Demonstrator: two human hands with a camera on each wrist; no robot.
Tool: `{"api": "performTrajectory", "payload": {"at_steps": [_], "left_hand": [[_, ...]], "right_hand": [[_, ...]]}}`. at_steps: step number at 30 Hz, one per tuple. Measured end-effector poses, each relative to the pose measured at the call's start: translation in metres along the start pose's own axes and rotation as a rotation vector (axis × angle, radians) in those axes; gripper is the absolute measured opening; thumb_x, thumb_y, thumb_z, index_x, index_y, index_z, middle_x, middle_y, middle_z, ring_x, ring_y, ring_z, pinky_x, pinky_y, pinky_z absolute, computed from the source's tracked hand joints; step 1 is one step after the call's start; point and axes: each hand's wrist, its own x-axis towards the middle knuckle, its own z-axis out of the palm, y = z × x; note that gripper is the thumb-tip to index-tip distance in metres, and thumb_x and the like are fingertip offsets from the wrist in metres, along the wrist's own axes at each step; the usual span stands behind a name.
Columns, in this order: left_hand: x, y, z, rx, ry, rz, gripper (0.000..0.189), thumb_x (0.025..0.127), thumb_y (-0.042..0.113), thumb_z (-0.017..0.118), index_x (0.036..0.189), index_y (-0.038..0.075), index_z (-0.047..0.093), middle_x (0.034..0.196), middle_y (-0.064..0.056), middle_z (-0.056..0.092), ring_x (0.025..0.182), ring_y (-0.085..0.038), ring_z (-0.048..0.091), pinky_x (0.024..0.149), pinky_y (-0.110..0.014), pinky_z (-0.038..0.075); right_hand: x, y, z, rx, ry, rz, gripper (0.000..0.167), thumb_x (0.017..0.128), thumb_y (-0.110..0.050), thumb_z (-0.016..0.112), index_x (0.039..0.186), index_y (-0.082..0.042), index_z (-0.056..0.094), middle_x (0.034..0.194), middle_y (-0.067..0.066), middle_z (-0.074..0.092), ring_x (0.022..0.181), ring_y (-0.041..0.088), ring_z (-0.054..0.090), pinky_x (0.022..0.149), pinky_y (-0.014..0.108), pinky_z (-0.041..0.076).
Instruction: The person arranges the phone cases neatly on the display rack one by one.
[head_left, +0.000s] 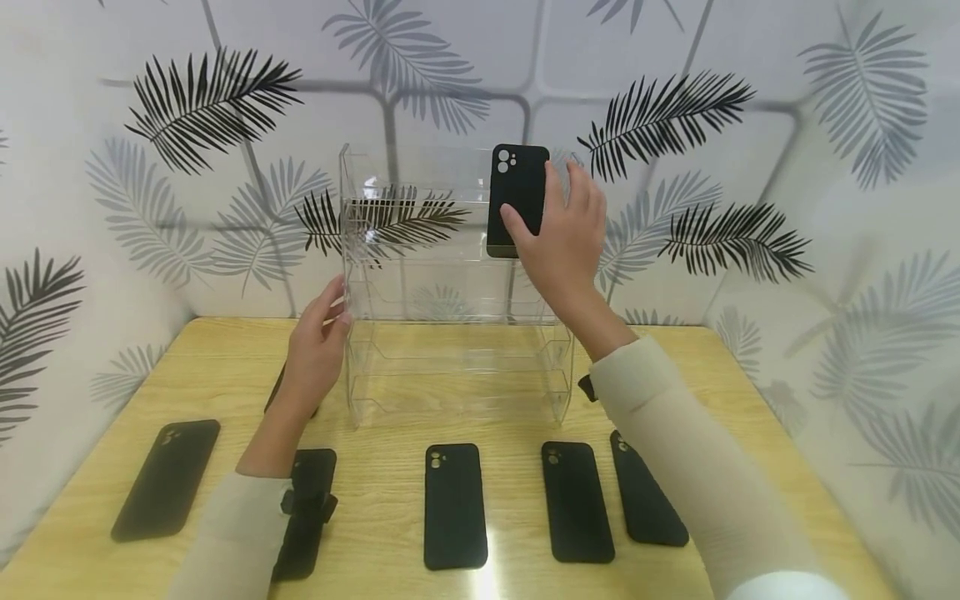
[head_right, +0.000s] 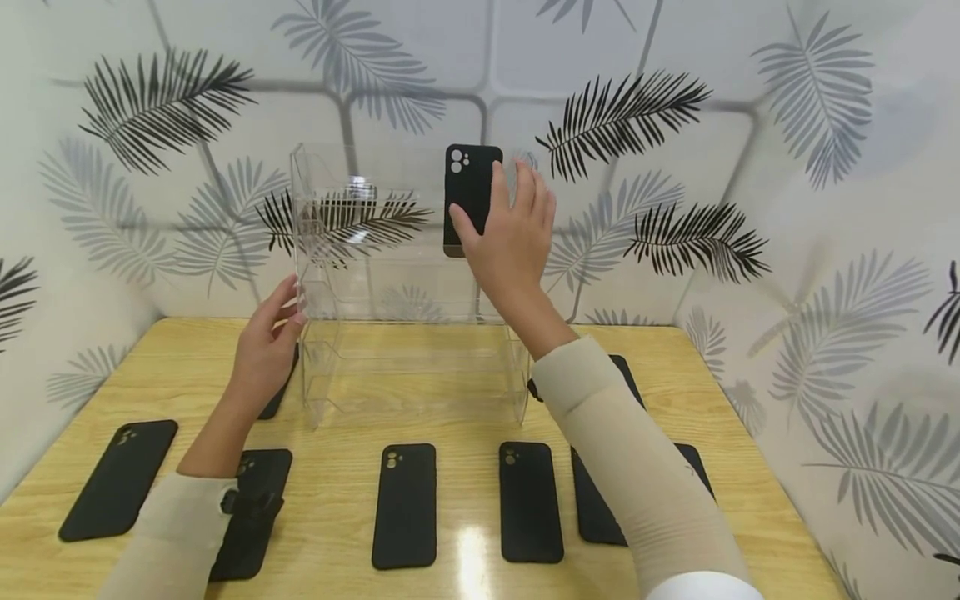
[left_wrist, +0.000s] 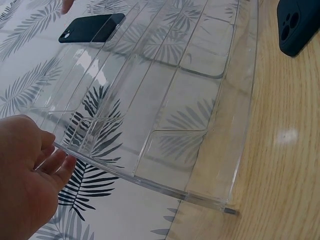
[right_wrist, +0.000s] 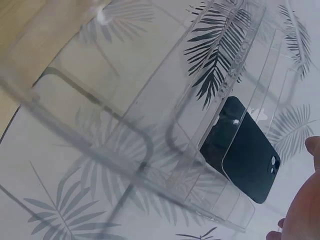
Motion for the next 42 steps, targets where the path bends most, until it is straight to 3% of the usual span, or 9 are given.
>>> {"api": "performTrajectory", "payload": {"at_steps": [6, 14, 20, 27, 31, 39, 42], "left_hand": [[0.000, -0.001, 0.000, 0.007, -0.004, 0.003, 0.056, 0.107, 0.014, 0.047, 0.160, 0.024, 0.031, 0.157, -0.010, 0.041, 0.140, -0.032, 0.044, 0.116, -0.052, 0.039], [-0.002, -0.001, -0.001, 0.005, -0.007, 0.003, 0.057, 0.107, 0.013, 0.047, 0.160, 0.025, 0.031, 0.157, -0.010, 0.041, 0.139, -0.033, 0.044, 0.116, -0.053, 0.039], [-0.002, 0.000, 0.000, 0.003, -0.008, -0.013, 0.057, 0.107, 0.012, 0.047, 0.160, 0.025, 0.031, 0.158, -0.010, 0.040, 0.140, -0.032, 0.044, 0.116, -0.052, 0.039], [-0.009, 0.025, -0.002, -0.001, -0.015, -0.030, 0.056, 0.107, 0.005, 0.044, 0.160, 0.011, 0.029, 0.157, -0.019, 0.038, 0.140, -0.039, 0.042, 0.116, -0.056, 0.037], [-0.011, 0.033, -0.003, -0.003, -0.024, -0.028, 0.055, 0.107, 0.006, 0.042, 0.160, 0.008, 0.027, 0.157, -0.021, 0.038, 0.139, -0.042, 0.041, 0.115, -0.058, 0.038], [-0.004, 0.012, -0.001, -0.003, -0.009, -0.028, 0.056, 0.107, 0.008, 0.045, 0.160, 0.015, 0.030, 0.158, -0.016, 0.039, 0.140, -0.036, 0.043, 0.117, -0.053, 0.038], [-0.005, 0.018, -0.002, -0.003, -0.020, -0.031, 0.056, 0.107, 0.008, 0.044, 0.160, 0.014, 0.029, 0.158, -0.017, 0.038, 0.141, -0.038, 0.042, 0.116, -0.055, 0.038]], "right_hand": [[-0.023, 0.019, -0.020, 0.052, -0.047, 0.032, 0.077, 0.096, -0.059, 0.058, 0.155, -0.014, 0.038, 0.160, 0.010, 0.030, 0.149, 0.029, 0.025, 0.118, 0.049, 0.035], [-0.063, 0.057, -0.039, 0.092, -0.110, 0.055, 0.075, 0.096, -0.051, 0.062, 0.155, -0.012, 0.037, 0.159, 0.013, 0.032, 0.149, 0.034, 0.027, 0.119, 0.059, 0.029], [-0.104, 0.090, -0.042, 0.057, -0.165, 0.051, 0.073, 0.096, -0.045, 0.065, 0.153, -0.006, 0.041, 0.155, 0.020, 0.036, 0.145, 0.041, 0.031, 0.114, 0.063, 0.033], [-0.146, 0.121, -0.052, -0.001, -0.261, 0.095, 0.074, 0.097, -0.048, 0.062, 0.153, -0.005, 0.040, 0.154, 0.024, 0.036, 0.140, 0.047, 0.034, 0.110, 0.067, 0.034], [-0.168, 0.142, -0.061, -0.018, -0.333, 0.147, 0.076, 0.098, -0.052, 0.059, 0.153, -0.003, 0.038, 0.154, 0.025, 0.034, 0.140, 0.050, 0.032, 0.102, 0.072, 0.038], [-0.204, 0.185, -0.081, -0.064, -0.424, 0.203, 0.080, 0.097, -0.053, 0.061, 0.149, 0.003, 0.040, 0.150, 0.034, 0.034, 0.134, 0.059, 0.032, 0.091, 0.079, 0.038], [-0.217, 0.200, -0.085, -0.081, -0.437, 0.197, 0.079, 0.096, -0.051, 0.063, 0.146, 0.007, 0.042, 0.147, 0.038, 0.037, 0.130, 0.062, 0.034, 0.092, 0.080, 0.036]]}}
